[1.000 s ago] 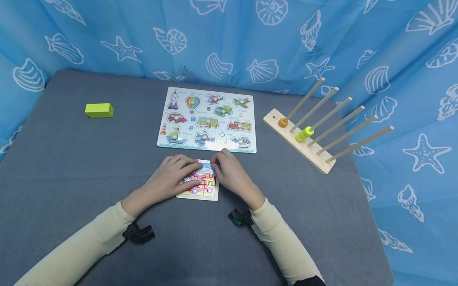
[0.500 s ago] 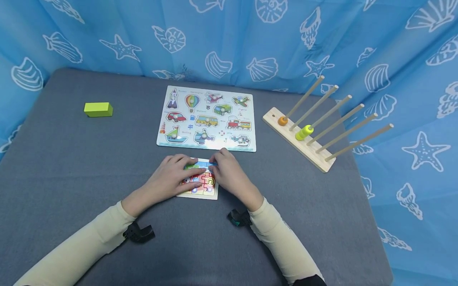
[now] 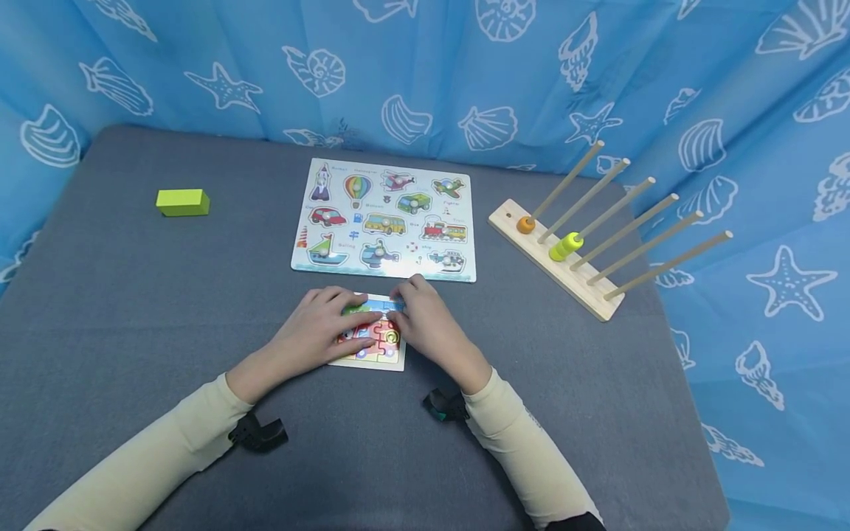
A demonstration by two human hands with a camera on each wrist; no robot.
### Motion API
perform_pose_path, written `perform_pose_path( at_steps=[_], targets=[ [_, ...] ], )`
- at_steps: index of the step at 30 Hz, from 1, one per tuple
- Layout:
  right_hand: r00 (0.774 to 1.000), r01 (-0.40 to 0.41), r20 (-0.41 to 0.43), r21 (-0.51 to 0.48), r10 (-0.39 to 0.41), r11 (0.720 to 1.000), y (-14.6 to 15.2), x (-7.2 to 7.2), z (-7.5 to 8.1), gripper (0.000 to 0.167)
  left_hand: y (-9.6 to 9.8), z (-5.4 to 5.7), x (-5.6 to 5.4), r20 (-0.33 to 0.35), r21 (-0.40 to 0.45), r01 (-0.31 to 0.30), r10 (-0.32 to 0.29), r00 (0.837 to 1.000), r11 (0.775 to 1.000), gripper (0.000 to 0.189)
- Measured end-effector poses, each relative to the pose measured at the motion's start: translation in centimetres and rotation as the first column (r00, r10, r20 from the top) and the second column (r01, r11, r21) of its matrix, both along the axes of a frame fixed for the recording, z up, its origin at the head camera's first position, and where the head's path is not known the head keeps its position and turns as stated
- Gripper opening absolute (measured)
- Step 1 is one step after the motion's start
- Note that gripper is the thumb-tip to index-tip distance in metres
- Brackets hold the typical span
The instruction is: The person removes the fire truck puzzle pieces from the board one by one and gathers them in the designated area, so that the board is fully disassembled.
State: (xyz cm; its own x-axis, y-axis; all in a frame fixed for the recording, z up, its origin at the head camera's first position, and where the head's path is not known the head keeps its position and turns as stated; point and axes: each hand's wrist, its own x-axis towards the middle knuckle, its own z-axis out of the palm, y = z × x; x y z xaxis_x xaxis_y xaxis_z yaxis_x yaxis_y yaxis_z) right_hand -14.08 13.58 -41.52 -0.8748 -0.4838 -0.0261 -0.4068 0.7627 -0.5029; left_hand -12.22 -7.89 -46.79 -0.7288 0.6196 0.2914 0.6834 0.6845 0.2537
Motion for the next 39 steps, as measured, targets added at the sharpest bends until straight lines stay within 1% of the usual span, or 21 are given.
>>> perform_pose_path(
  at_steps=[5, 10, 13, 16, 17, 19, 22, 25, 28, 30, 33, 36, 37, 38, 39],
  targets=[
    [0.999, -0.007, -0.033, 0.01, 0.007, 1.0, 0.0, 0.1, 0.0, 0.018, -0.1, -0.1, 0.0, 0.016, 0.038, -0.013, 0.012, 1.0, 0.999, 0.056],
    [0.998, 0.014, -0.065, -0.012, -0.014, 1.0, 0.0, 0.1, -0.1, 0.013, -0.1, -0.1, 0.0, 0.022, 0.055, -0.03, 0.029, 0.999, 0.998, 0.066],
    [0.999, 0.004, -0.045, -0.025, -0.005, 1.0, -0.2, 0.1, -0.2, 0.008, -0.1, -0.1, 0.0, 0.019, 0.054, -0.042, 0.041, 0.999, 0.998, 0.068],
    [1.0, 0.003, -0.014, -0.039, -0.004, 0.999, -0.2, 0.1, -0.1, 0.007, 0.0, 0.0, 0.1, 0.011, 0.049, -0.056, 0.055, 0.998, 0.997, 0.068],
    [1.0, 0.011, -0.009, -0.038, -0.011, 0.999, -0.1, 0.1, 0.1, 0.007, 0.0, 0.1, 0.2, 0.008, 0.045, -0.064, 0.064, 0.998, 0.997, 0.069],
    [0.999, 0.053, -0.01, -0.025, -0.053, 0.998, 0.1, 0.0, 0.4, 0.007, 0.2, 0.1, 0.3, 0.0, 0.032, -0.084, 0.084, 0.996, 0.996, 0.069],
    [0.994, 0.111, 0.006, 0.008, -0.111, 0.994, 0.6, -0.1, 0.9, 0.012, 0.6, 0.1, 0.6, -0.004, 0.006, -0.122, 0.122, 0.992, 0.992, 0.067],
    [0.99, 0.122, 0.063, 0.035, -0.124, 0.992, 1.0, -0.2, 1.1, 0.017, 1.0, 0.0, 0.9, 0.001, -0.005, -0.152, 0.152, 0.988, 0.988, 0.063],
    [0.984, 0.124, 0.125, 0.03, -0.127, 0.992, 1.0, -0.3, 1.1, 0.02, 1.2, -0.1, 0.9, 0.026, 0.001, -0.168, 0.168, 0.985, 0.986, 0.06],
    [0.981, 0.132, 0.144, 0.018, -0.133, 0.991, 1.0, -0.2, 1.1, 0.022, 1.2, -0.1, 0.9, 0.048, 0.013, -0.169, 0.168, 0.985, 0.986, 0.058],
    [0.975, 0.147, 0.166, 0.004, -0.146, 0.989, 0.9, -0.1, 1.2, 0.023, 1.1, -0.1, 0.8, 0.062, 0.033, -0.147, 0.145, 0.987, 0.989, 0.051],
    [0.966, 0.162, 0.203, -0.001, -0.158, 0.987, 0.9, 0.1, 1.4, 0.026, 1.1, -0.1, 0.8, 0.047, 0.04, -0.101, 0.099, 0.994, 0.994, 0.041],
    [0.955, 0.179, 0.244, -0.01, -0.171, 0.984, 0.8, 0.2, 1.6, 0.027, 1.1, -0.2, 0.8, 0.039, 0.039, -0.085, 0.084, 0.996, 0.996, 0.038],
    [0.935, 0.201, 0.304, -0.03, -0.183, 0.979, 0.8, 0.2, 1.7, 0.03, 1.1, -0.2, 0.8, 0.034, 0.04, -0.072, 0.07, 0.997, 0.997, 0.036],
    [0.907, 0.23, 0.375, -0.051, -0.194, 0.972, 0.8, 0.2, 1.9, 0.032, 1.1, -0.2, 0.8, 0.027, 0.039, -0.062, 0.061, 0.998, 0.997, 0.035]
  ],
)
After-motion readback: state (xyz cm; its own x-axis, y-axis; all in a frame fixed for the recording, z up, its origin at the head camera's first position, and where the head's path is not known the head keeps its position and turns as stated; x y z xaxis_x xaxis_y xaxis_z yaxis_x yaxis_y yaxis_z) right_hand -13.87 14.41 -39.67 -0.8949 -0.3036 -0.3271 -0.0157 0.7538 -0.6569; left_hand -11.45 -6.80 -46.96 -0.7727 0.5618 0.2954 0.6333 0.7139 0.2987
